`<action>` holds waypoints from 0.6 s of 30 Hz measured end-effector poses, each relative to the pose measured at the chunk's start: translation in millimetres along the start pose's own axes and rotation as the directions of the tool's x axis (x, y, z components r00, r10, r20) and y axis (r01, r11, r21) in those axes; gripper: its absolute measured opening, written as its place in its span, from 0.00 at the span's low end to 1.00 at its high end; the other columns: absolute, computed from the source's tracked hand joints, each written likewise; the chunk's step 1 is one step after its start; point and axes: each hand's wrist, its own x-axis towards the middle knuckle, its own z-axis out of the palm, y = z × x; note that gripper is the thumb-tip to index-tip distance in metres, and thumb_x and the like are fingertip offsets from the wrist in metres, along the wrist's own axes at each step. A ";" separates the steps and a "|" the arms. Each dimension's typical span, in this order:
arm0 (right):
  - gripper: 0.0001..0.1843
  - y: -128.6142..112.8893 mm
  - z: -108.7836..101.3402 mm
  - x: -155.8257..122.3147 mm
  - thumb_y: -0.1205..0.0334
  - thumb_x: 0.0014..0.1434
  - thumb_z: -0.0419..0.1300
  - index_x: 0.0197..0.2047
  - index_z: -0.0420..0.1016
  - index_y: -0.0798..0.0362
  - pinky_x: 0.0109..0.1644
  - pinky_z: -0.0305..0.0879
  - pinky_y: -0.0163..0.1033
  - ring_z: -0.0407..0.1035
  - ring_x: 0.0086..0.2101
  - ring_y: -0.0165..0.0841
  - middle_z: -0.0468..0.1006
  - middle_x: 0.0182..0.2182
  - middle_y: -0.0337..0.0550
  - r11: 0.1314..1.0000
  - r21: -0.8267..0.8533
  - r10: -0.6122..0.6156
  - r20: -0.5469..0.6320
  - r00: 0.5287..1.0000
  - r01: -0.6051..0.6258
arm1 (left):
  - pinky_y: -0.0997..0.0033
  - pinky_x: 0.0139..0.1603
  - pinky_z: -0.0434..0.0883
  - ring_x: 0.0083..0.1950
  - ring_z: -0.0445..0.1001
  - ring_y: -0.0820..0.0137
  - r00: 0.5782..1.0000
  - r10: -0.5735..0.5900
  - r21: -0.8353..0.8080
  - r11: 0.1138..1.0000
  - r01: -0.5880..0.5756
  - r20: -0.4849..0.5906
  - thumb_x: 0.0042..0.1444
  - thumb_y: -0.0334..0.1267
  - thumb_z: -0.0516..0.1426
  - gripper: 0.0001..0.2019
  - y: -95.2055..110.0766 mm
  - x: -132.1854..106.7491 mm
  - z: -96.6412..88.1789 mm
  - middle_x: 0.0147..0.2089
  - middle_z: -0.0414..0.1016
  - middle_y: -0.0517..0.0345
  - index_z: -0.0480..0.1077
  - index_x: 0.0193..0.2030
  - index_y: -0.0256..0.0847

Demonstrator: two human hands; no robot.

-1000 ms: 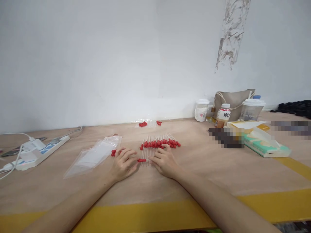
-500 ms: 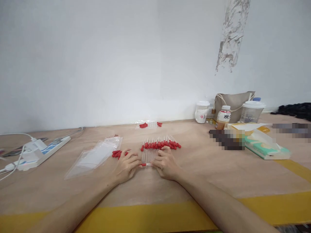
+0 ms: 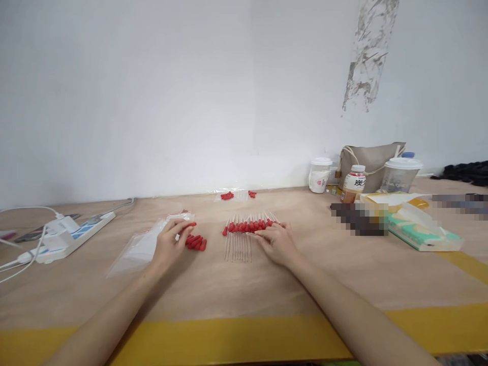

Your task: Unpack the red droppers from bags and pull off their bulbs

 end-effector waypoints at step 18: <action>0.10 -19.8 18.6 -5.8 0.60 0.56 0.50 0.35 0.73 0.50 0.45 0.48 0.43 0.66 0.36 0.33 0.77 0.31 0.41 0.993 -0.113 -0.036 0.089 0.995 0.046 | 0.72 0.36 0.65 0.34 0.69 0.69 0.899 -0.313 0.102 0.950 0.296 0.308 0.50 0.48 0.51 0.14 -40.4 1.7 -3.3 0.34 0.74 0.59 0.70 0.35 0.41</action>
